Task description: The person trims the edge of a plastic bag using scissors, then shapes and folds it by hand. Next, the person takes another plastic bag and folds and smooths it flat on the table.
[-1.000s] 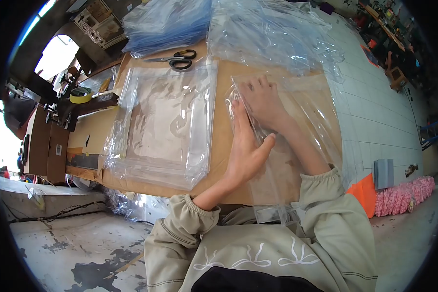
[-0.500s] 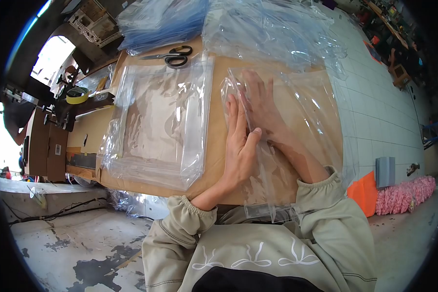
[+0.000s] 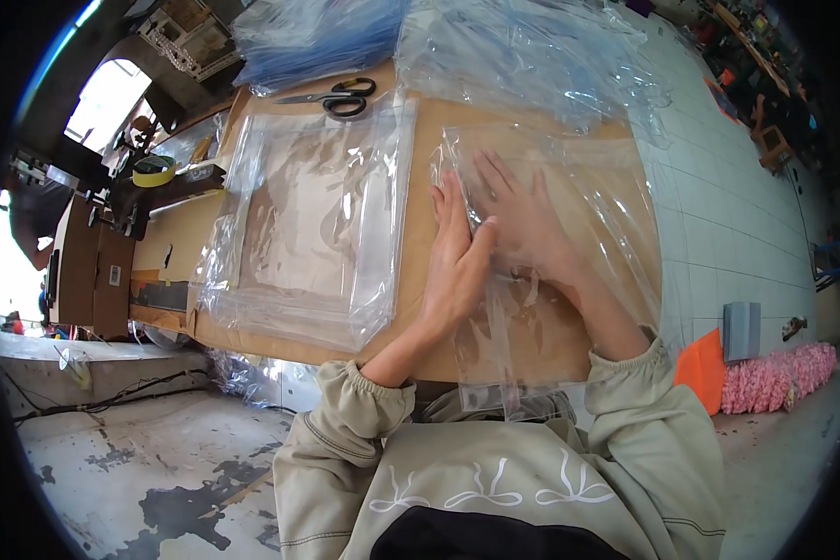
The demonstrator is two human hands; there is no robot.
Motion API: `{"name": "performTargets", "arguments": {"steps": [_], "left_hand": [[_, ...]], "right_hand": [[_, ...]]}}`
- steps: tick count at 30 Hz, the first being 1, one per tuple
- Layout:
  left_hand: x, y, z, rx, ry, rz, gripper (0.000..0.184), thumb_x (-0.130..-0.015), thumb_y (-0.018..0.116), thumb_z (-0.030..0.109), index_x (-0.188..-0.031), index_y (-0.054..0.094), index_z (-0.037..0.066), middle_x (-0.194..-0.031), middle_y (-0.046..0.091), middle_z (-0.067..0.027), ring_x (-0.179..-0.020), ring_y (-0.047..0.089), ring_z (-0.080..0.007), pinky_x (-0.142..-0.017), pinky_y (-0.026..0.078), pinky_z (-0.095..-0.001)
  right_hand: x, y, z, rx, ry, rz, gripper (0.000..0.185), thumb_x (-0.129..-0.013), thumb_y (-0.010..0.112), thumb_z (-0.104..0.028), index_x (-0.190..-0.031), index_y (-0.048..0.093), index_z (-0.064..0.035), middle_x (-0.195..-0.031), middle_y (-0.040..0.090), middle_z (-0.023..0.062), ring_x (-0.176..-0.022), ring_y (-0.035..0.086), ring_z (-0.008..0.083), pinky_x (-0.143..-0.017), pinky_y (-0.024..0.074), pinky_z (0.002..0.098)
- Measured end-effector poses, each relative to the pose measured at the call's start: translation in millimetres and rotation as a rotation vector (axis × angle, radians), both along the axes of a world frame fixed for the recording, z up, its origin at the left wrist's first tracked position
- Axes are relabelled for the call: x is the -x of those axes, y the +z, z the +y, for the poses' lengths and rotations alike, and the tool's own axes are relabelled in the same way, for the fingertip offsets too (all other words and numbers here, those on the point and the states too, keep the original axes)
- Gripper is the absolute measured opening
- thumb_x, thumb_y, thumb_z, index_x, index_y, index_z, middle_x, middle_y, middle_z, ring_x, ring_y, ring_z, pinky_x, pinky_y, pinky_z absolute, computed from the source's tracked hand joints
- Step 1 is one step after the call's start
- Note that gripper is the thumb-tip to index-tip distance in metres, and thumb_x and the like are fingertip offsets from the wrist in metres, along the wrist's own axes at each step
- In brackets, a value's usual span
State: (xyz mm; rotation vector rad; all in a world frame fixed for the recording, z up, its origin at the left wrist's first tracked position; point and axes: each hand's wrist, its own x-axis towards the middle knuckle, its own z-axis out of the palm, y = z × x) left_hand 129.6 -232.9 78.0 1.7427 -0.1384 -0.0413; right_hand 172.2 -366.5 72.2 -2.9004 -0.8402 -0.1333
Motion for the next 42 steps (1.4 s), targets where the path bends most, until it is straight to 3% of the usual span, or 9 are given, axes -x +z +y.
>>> {"name": "performTargets", "arguments": {"steps": [3,9,15,19,24,28,33,36,42], "left_hand": [[-5,2,3,0.002,-0.055,0.056,0.077,-0.090,0.051,0.025,-0.146,0.009,-0.006,-0.154,0.007,-0.0236,-0.144,-0.004,-0.0356,-0.115,0.006,-0.0406],[-4,4,2,0.066,-0.067,0.021,0.081,-0.089,0.054,0.029,-0.148,0.007,0.001,-0.154,0.007,-0.0242,-0.143,-0.008,-0.0379,-0.114,0.009,-0.0453],[-10,33,9,-0.101,-0.158,-0.148,0.088,-0.087,0.055,0.029,-0.150,-0.003,0.008,-0.155,0.000,-0.0221,-0.141,-0.014,-0.0412,-0.113,0.010,-0.0482],[-5,13,5,0.018,-0.146,-0.118,0.090,-0.086,0.054,0.027,-0.148,-0.007,0.002,-0.154,-0.006,-0.0238,-0.141,-0.014,-0.0417,-0.113,0.004,-0.0497],[6,4,-4,-0.353,-0.109,-0.137,0.085,-0.088,0.047,0.027,-0.145,-0.005,-0.007,-0.151,-0.003,-0.0306,-0.141,-0.008,-0.0435,-0.113,-0.003,-0.0504],[10,-10,-15,-0.677,-0.071,-0.296,0.078,-0.089,0.041,0.028,-0.144,0.000,-0.011,-0.150,-0.002,-0.0328,-0.140,-0.005,-0.0467,-0.112,-0.001,-0.0542],[11,-13,-16,-0.791,-0.096,-0.373,0.075,-0.090,0.036,0.028,-0.143,0.003,-0.014,-0.150,0.000,-0.0339,-0.139,-0.005,-0.0495,-0.111,-0.001,-0.0568],[12,-10,-14,-0.777,-0.103,-0.369,0.075,-0.089,0.036,0.027,-0.143,0.002,-0.013,-0.150,0.000,-0.0340,-0.139,-0.004,-0.0501,-0.112,-0.001,-0.0556],[8,-4,-4,-0.492,-0.179,-0.234,0.075,-0.089,0.035,0.026,-0.145,-0.004,-0.007,-0.150,0.000,-0.0329,-0.141,-0.003,-0.0464,-0.113,-0.001,-0.0532]], "right_hand": [[9,10,-8,-0.088,0.113,-0.011,0.068,-0.078,0.060,-0.034,-0.137,0.040,-0.0093,-0.138,0.041,0.0208,-0.134,0.031,0.0326,-0.103,0.0276,0.0598],[-32,6,4,-0.700,0.063,0.074,0.044,-0.085,0.056,-0.035,-0.121,0.047,-0.0107,-0.102,0.059,0.0153,-0.096,0.058,0.0369,-0.078,0.0440,0.0491],[-36,5,22,-0.280,-0.077,-0.070,0.044,-0.091,0.048,-0.040,-0.126,0.044,-0.0135,-0.097,0.057,0.0204,-0.083,0.061,0.0382,-0.073,0.0471,0.0492],[-35,12,17,-0.493,-0.035,0.118,0.043,-0.090,0.049,-0.039,-0.127,0.048,-0.0158,-0.105,0.056,0.0188,-0.089,0.061,0.0358,-0.076,0.0476,0.0485],[-23,-8,-36,-0.776,0.206,0.248,0.043,-0.089,0.054,-0.028,-0.129,0.051,-0.0143,-0.131,0.047,0.0141,-0.117,0.049,0.0332,-0.096,0.0410,0.0442],[-15,10,-64,-0.134,-0.061,-0.048,0.044,-0.089,0.057,-0.025,-0.132,0.052,-0.0162,-0.143,0.040,0.0060,-0.125,0.044,0.0298,-0.102,0.0382,0.0416],[-25,1,-102,-0.504,-0.054,0.103,0.046,-0.087,0.061,-0.025,-0.131,0.051,-0.0161,-0.138,0.048,0.0053,-0.121,0.049,0.0260,-0.105,0.0332,0.0445],[-35,2,-123,-0.607,-0.198,0.086,0.051,-0.085,0.062,-0.037,-0.128,0.052,-0.0118,-0.116,0.060,0.0117,-0.114,0.054,0.0281,-0.105,0.0342,0.0431],[-28,12,-107,0.155,-0.528,-0.334,0.065,-0.082,0.065,-0.045,-0.135,0.044,-0.0165,-0.138,0.039,0.0059,-0.135,0.030,0.0344,-0.099,0.0293,0.0630]]}}
